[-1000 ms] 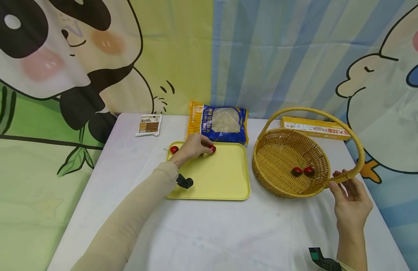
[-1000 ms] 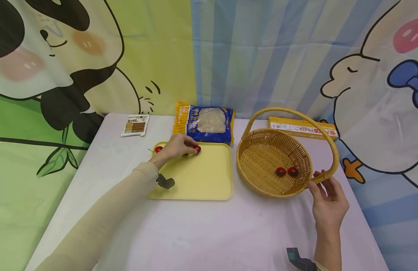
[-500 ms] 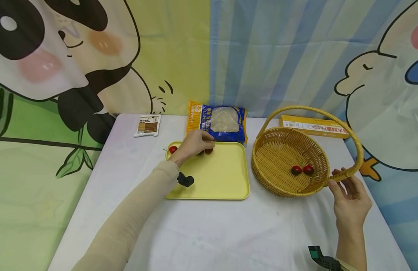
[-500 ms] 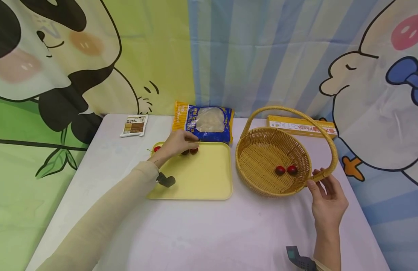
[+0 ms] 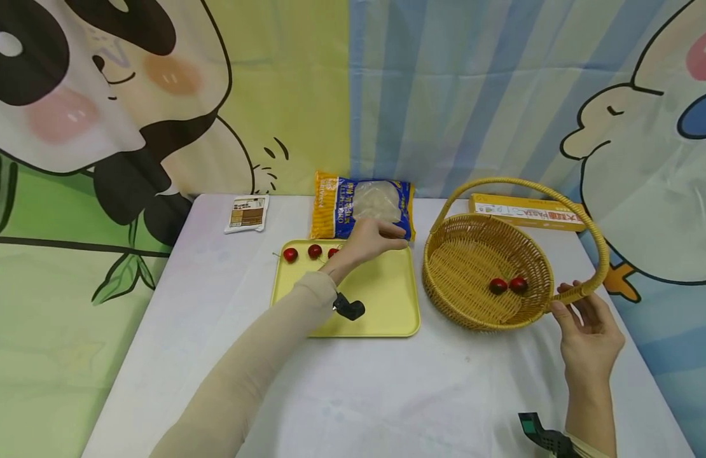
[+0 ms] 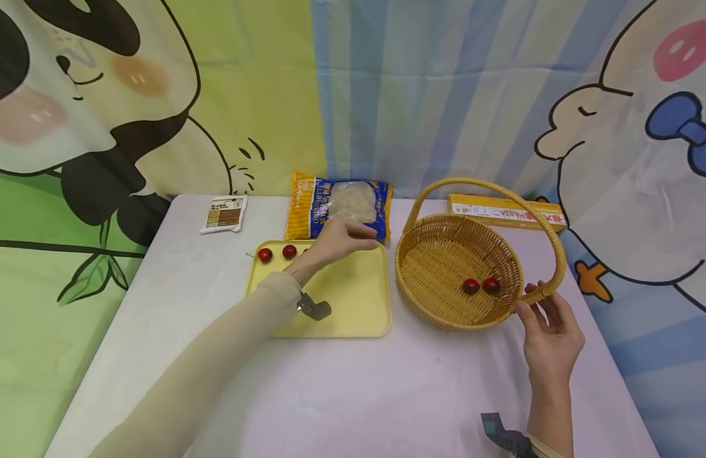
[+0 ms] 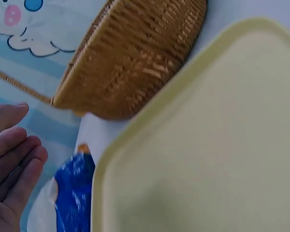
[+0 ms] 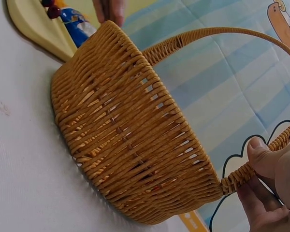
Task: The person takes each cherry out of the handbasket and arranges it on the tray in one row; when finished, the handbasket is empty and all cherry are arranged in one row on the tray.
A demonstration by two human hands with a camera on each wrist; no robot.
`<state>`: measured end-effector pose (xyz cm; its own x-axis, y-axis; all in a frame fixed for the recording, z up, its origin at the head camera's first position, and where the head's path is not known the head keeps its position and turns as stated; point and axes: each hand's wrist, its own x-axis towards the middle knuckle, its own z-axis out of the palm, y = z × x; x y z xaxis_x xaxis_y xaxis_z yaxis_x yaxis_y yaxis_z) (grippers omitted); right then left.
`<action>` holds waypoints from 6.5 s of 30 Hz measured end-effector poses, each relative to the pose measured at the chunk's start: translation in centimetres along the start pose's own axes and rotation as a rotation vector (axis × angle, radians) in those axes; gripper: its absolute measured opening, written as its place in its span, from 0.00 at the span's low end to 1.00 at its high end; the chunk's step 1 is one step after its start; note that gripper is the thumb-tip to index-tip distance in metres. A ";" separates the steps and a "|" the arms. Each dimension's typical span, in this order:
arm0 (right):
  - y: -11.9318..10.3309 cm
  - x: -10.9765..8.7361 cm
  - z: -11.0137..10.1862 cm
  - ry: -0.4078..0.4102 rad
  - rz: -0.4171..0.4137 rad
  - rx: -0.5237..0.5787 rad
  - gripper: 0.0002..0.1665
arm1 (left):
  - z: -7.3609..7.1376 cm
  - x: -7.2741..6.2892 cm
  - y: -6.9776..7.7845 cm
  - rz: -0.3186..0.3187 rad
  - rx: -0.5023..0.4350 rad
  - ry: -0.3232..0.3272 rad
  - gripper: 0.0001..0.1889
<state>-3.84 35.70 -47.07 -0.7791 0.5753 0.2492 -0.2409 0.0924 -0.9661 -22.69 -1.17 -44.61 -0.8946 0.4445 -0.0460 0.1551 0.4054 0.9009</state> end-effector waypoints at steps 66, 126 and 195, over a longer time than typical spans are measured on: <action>-0.2 0.0 0.3 0.006 -0.001 -0.036 0.31 | 16.6 7.7 8.5 -0.452 -0.258 -0.209 0.11; 0.1 -0.3 0.5 -0.008 -0.034 -0.038 0.31 | 17.4 9.4 8.0 -0.107 0.293 -0.496 0.15; -0.4 -0.2 0.5 0.031 0.043 0.029 0.32 | 9.3 4.7 5.5 0.126 0.020 -0.370 0.18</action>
<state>-3.84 35.17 -46.73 -0.7710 0.6029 0.2053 -0.2249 0.0439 -0.9734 -22.16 10.53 -43.88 -0.6566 0.7488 -0.0910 0.2656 0.3424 0.9012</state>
